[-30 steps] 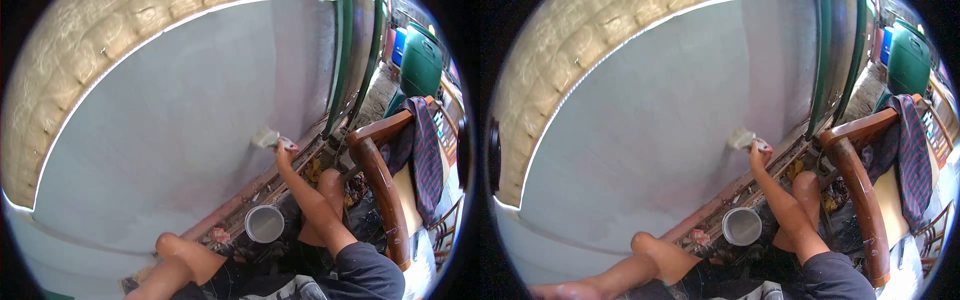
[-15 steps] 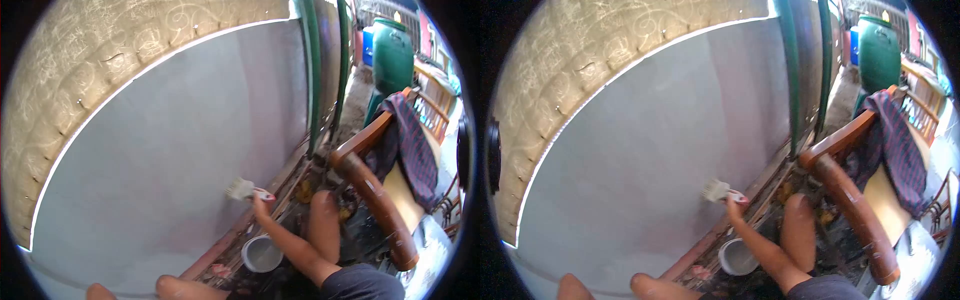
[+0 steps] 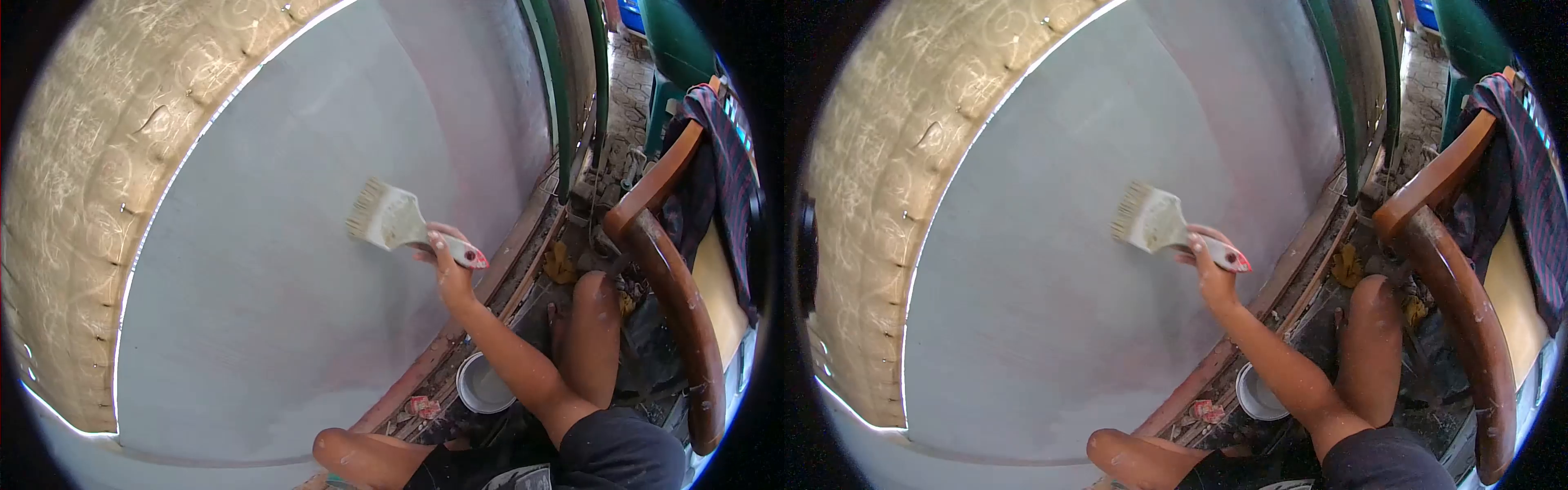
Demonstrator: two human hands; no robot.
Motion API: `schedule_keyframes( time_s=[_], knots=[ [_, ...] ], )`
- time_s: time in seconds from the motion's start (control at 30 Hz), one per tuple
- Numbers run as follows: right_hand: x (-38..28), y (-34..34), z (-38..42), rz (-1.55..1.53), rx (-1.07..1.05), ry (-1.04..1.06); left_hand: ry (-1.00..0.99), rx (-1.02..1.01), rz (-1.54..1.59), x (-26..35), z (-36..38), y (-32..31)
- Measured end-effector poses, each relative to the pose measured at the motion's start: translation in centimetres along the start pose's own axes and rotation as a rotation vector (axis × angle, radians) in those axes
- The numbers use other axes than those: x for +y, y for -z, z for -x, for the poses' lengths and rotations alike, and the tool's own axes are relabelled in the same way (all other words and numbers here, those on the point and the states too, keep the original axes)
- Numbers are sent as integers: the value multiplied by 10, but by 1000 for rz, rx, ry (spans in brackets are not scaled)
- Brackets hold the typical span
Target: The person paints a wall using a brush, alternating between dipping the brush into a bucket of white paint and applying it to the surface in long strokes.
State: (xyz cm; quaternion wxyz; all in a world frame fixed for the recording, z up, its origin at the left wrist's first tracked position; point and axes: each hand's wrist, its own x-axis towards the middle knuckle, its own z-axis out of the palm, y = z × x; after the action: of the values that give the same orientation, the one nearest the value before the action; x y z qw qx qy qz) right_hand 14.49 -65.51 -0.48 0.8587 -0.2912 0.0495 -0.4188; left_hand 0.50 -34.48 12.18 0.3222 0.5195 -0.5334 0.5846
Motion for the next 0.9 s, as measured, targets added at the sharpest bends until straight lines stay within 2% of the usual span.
schedule_keyframes(
  time_s=[0.07,0.13,0.2,0.3,0.4,0.47,0.57,0.6,0.67,0.73,0.8,0.83,0.87,0.9],
  knots=[
    [35,42,13,-18,147,-110,98,-119,-17,10,28,-9],
    [56,91,31,78,241,-100,191,-248,-33,21,60,-18],
    [69,123,42,183,447,-134,273,-378,-44,36,90,-23],
    [63,134,30,388,500,-168,366,-545,-72,62,132,-25],
    [23,101,4,521,215,-26,431,-673,-109,81,162,-25],
    [-11,60,-11,455,89,12,464,-743,-118,90,176,-24],
    [-49,25,-27,49,55,-43,493,-813,-138,103,192,-21],
    [-48,30,-30,13,75,-58,504,-831,-143,105,195,-19],
    [-31,50,-33,-60,110,-95,517,-863,-161,111,201,-15],
    [23,108,-27,-76,219,-184,528,-885,-177,116,204,-11],
    [62,167,-13,72,350,-140,538,-911,-194,120,209,-9],
    [70,190,0,257,419,-133,540,-918,-201,122,209,-5],
    [75,203,13,442,490,-132,539,-928,-207,125,209,-2],
    [77,206,19,500,519,-168,538,-939,-212,126,211,1]
  ],
)
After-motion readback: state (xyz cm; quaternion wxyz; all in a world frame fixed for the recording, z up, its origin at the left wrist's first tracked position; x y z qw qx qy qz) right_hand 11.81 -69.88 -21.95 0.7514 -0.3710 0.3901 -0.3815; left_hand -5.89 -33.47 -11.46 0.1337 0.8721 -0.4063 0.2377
